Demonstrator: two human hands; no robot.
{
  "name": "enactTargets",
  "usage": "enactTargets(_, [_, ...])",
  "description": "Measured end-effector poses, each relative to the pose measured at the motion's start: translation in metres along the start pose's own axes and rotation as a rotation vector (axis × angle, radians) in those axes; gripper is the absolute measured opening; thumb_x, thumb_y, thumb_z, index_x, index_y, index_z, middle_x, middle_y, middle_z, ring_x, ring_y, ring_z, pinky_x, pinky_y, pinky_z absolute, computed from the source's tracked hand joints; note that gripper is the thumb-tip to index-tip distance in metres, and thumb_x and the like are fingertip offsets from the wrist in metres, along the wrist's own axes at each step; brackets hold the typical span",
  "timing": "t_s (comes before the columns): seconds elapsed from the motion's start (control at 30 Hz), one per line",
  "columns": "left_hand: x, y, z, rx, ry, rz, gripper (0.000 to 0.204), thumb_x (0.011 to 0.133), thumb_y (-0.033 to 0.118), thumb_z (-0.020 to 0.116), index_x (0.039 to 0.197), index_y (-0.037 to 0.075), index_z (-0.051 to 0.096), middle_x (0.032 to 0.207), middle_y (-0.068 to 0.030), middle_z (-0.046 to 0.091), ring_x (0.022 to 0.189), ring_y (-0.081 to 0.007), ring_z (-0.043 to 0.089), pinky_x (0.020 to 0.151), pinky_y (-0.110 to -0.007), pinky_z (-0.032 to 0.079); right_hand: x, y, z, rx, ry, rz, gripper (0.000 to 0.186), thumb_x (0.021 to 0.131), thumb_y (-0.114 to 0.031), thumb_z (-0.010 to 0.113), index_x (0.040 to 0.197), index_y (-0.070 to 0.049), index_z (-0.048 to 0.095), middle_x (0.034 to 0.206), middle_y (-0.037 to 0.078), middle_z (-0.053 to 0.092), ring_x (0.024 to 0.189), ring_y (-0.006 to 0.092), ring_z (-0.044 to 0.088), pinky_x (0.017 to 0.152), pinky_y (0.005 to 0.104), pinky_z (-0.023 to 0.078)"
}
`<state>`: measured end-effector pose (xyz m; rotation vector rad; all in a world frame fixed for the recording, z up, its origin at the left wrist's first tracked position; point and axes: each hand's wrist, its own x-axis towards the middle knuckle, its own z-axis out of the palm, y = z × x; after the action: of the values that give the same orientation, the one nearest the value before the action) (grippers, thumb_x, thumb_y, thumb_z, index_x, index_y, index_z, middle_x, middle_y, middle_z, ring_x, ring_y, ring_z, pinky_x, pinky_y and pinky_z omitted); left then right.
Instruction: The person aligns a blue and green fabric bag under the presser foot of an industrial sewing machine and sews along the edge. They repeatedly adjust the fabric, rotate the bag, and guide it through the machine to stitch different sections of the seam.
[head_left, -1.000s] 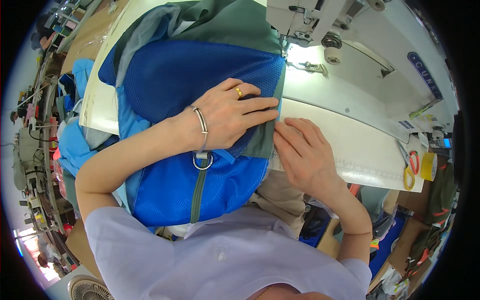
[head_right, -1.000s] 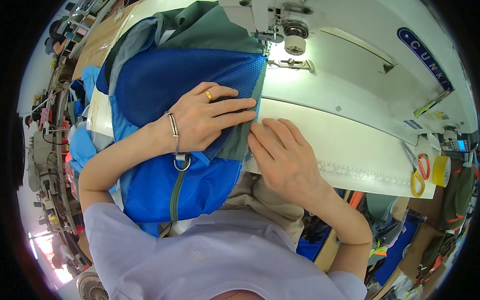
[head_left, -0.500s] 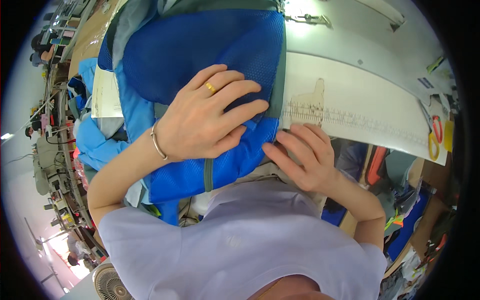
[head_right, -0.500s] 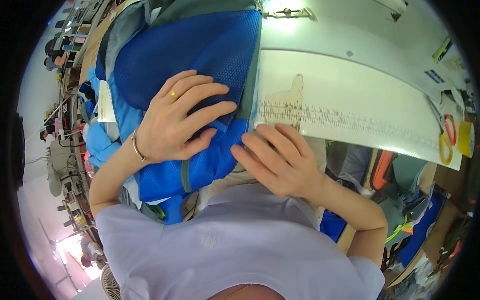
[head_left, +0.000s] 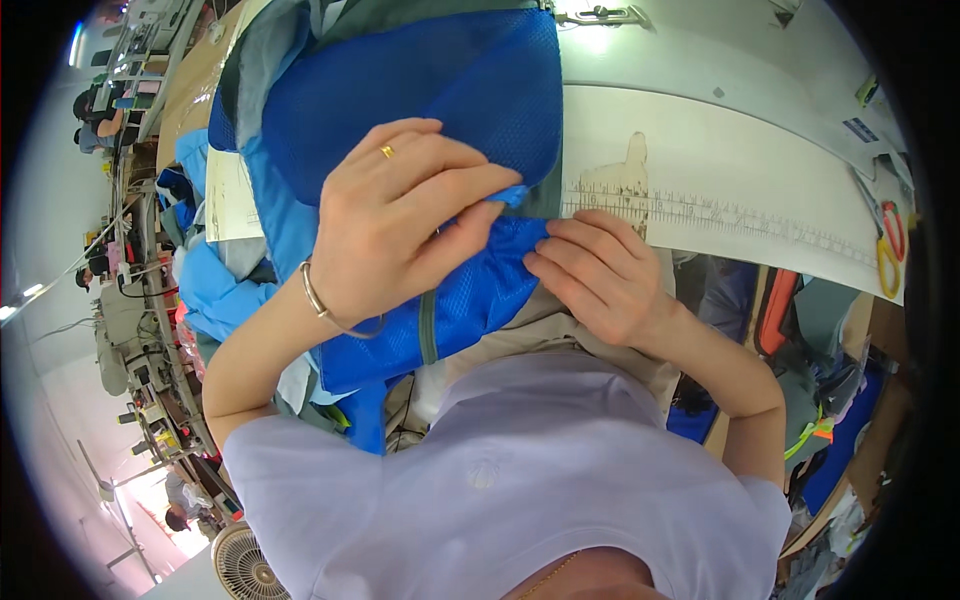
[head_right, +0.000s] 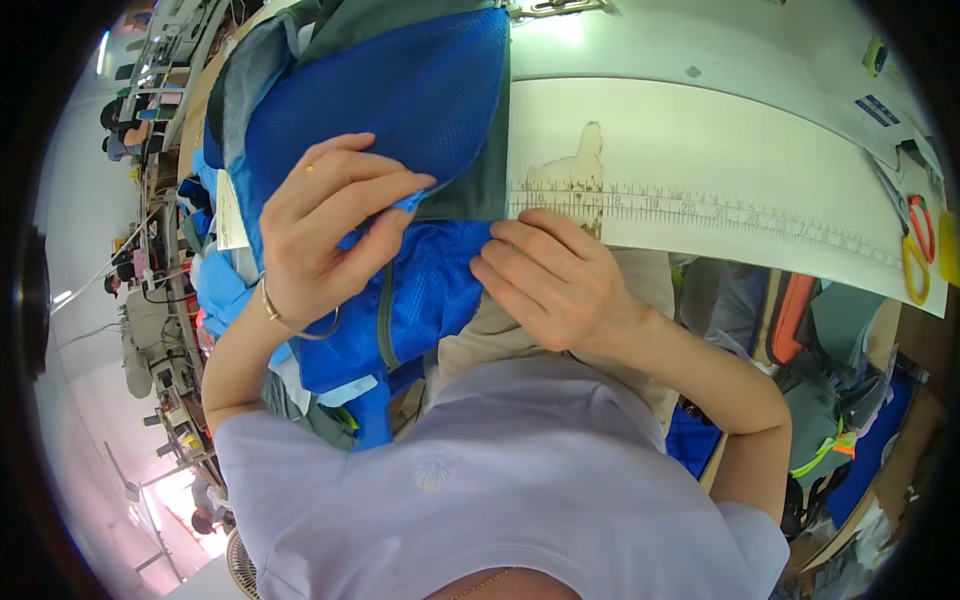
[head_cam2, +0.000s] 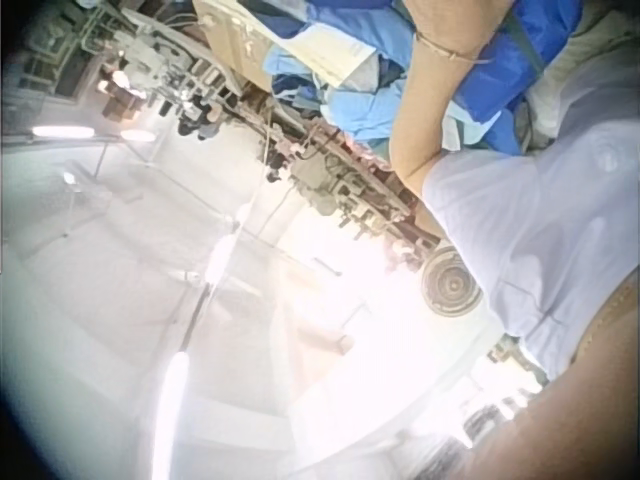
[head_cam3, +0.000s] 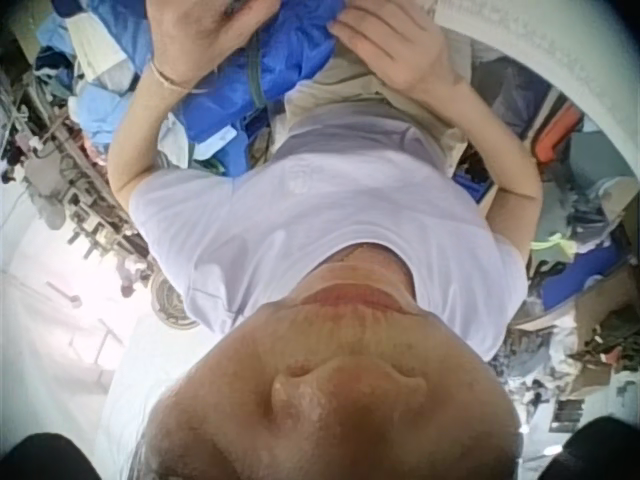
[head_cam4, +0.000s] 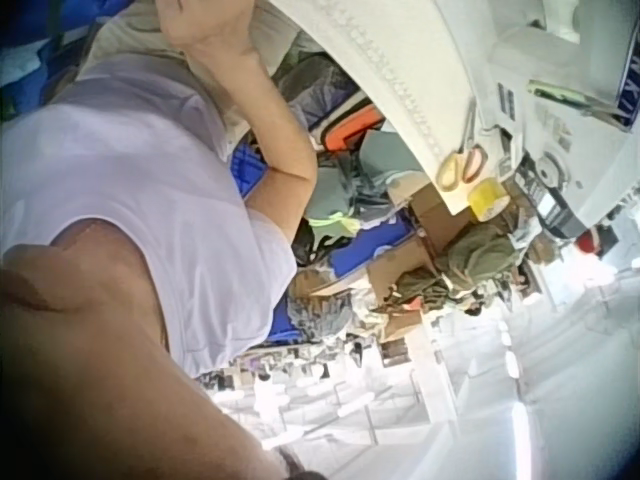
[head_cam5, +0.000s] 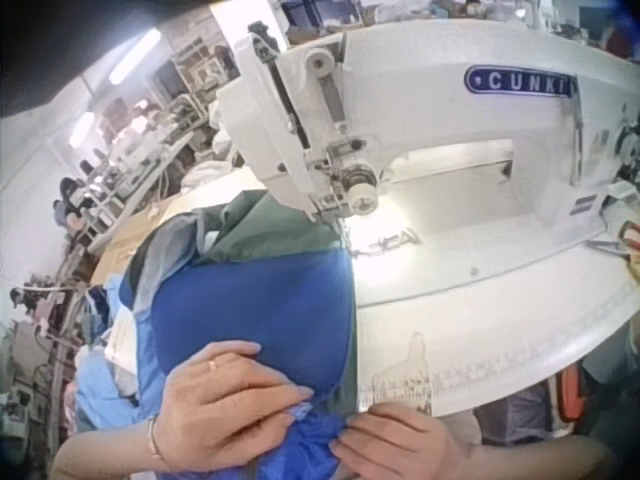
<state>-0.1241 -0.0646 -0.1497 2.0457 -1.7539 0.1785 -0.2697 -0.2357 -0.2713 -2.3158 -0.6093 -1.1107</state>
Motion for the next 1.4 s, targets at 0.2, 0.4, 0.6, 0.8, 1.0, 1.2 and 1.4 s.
enactTargets(0.2, [-0.017,0.008,0.036,-0.028,-0.047,0.005,0.032,0.068,0.003,0.077,0.1,0.004,0.076,0.083,-0.0055,0.064,0.077,-0.0235,0.062,0.072,-0.036,0.051,-0.012,-0.006,0.02,-0.102,0.064,-0.004,0.025,0.073,-0.009,0.068,0.097,-0.001,0.072,0.102,0.01,0.065,0.098,0.0255,0.063,0.084,0.0402,0.056])
enactTargets(0.4, [-0.021,0.003,0.04,-0.04,-0.042,0.027,0.036,0.066,0.003,0.076,0.101,0.004,0.076,0.08,-0.0047,0.061,0.076,-0.0233,0.06,0.07,-0.035,0.049,-0.008,0.002,0.016,-0.023,0.168,0.006,0.024,0.073,-0.011,0.069,0.095,-0.003,0.073,0.101,0.011,0.067,0.097,0.0265,0.064,0.083,0.0384,0.056])
enactTargets(0.6, [-0.022,0.008,0.04,0.026,-0.055,0.056,0.037,0.065,0.005,0.077,0.102,0.003,0.075,0.081,-0.0058,0.06,0.078,-0.0256,0.061,0.072,-0.037,0.053,0.0,0.001,0.001,-0.171,0.051,0.063,0.025,0.07,-0.011,0.071,0.094,-0.004,0.073,0.1,0.01,0.069,0.093,0.0263,0.065,0.08,0.0374,0.056])
enactTargets(0.8, [-0.023,0.011,0.04,0.062,-0.04,0.077,0.034,0.064,0.004,0.075,0.098,0.001,0.073,0.081,-0.0067,0.061,0.075,-0.0263,0.062,0.069,-0.038,0.055,0.002,0.001,0.004,-0.115,0.121,0.1,0.028,0.072,-0.013,0.069,0.098,-0.003,0.073,0.103,0.011,0.07,0.098,0.028,0.066,0.084,0.0401,0.055])
enactTargets(1.0, [-0.014,0.005,0.029,-0.038,-0.108,0.136,0.022,0.067,0.003,0.07,0.089,0.001,0.07,0.084,-0.01,0.065,0.073,-0.0268,0.065,0.069,-0.039,0.057,0.005,0.007,-0.001,-0.087,-0.018,0.039,0.034,0.071,-0.008,0.067,0.103,0.003,0.071,0.107,0.016,0.069,0.102,0.0301,0.067,0.087,0.0397,0.056])
enactTargets(1.2, [0.037,-0.048,0.045,0.112,-0.019,0.175,0.033,0.078,0.01,0.072,0.111,0.007,0.069,0.122,-0.0109,0.066,0.117,-0.0312,0.063,0.1,-0.046,0.05,0.017,0.013,-0.014,-0.098,-0.151,-0.011,0.031,0.074,-0.007,0.067,0.104,0.003,0.07,0.106,0.016,0.068,0.103,0.0299,0.067,0.087,0.0397,0.056])
enactTargets(1.4, [0.014,-0.062,0.062,-0.023,0.017,0.042,0.041,0.081,0.012,0.072,0.121,0.01,0.069,0.132,-0.0091,0.065,0.123,-0.031,0.061,0.104,-0.046,0.048,0.029,0.016,-0.023,-0.065,-0.261,-0.042,0.029,0.076,-0.007,0.068,0.103,0.002,0.068,0.103,0.016,0.068,0.1,0.0295,0.068,0.083,0.0384,0.057])
